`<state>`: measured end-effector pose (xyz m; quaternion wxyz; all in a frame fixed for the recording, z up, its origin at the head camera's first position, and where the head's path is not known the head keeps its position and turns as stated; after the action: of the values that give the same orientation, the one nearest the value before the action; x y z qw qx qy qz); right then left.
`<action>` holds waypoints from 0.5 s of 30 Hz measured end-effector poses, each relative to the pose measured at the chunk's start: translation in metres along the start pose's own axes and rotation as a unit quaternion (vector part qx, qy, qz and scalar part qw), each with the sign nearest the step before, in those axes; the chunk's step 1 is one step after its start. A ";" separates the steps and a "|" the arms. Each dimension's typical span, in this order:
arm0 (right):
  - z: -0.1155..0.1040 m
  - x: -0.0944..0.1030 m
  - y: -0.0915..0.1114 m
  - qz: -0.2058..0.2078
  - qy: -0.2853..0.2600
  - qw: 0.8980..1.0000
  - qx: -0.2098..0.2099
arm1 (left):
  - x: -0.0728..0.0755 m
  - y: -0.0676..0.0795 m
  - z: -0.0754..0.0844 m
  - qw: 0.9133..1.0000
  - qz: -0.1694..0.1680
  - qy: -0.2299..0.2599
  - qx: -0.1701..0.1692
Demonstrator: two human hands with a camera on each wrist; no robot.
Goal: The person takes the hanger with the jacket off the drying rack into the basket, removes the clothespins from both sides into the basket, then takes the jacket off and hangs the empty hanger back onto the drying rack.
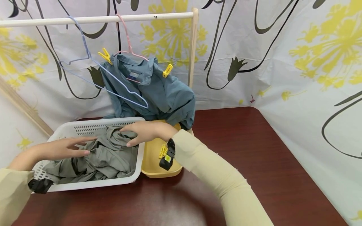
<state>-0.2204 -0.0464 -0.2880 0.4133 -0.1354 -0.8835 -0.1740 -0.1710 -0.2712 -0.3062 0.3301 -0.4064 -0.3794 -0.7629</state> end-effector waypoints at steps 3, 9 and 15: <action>0.001 0.005 0.014 0.017 -0.005 1.000 0.006 | 0.004 0.003 0.002 1.000 0.015 -0.014 0.003; -0.002 0.014 0.041 0.047 -0.001 0.999 0.008 | 0.019 0.008 0.003 0.996 0.082 -0.042 -0.003; -0.012 0.023 0.064 0.077 0.019 0.997 0.022 | 0.046 0.015 -0.005 0.987 0.148 -0.058 -0.007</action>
<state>-0.2024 0.0083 -0.2503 0.4455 -0.1903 -0.8659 -0.1246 -0.1817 -0.2917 -0.2638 0.4141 -0.5041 -0.3285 -0.6829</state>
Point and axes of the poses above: each hand's wrist, its own y-axis away from the middle knuckle, its own x-axis out of the back of the hand, z = x × y, the point moved 5 cm from there along -y, towards the middle knuckle, and after that the axes turned 11 degrees about -y, right-handed, at the moved point
